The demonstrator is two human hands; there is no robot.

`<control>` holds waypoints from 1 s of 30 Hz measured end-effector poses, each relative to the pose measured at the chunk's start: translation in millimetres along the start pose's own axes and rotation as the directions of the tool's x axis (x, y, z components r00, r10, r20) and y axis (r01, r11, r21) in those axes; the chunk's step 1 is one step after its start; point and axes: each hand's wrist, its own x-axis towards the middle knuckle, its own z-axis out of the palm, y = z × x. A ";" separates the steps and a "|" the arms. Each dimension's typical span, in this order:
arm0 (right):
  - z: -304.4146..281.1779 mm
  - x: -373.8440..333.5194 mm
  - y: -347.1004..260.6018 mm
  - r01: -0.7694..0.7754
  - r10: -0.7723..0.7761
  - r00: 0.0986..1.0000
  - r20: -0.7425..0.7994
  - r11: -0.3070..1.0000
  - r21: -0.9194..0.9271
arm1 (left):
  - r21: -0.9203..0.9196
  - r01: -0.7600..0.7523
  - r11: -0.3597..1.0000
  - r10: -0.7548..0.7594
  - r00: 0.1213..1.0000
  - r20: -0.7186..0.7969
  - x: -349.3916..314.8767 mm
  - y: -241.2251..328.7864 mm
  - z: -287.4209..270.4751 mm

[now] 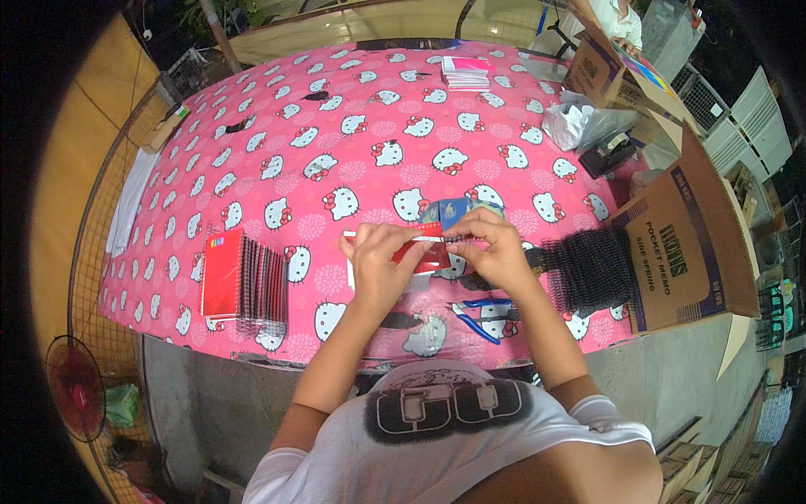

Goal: The person assembles notebooks by threading black plastic coils through the holes of red covers and paper sheets, then uses blue pliers to trim and secure the coil ends.

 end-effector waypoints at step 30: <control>20.4 8.4 -18.7 0.080 -0.066 0.996 0.053 0.938 -0.337 | -0.016 -0.020 1.000 0.019 1.000 -0.015 -3.7 -0.9 -0.3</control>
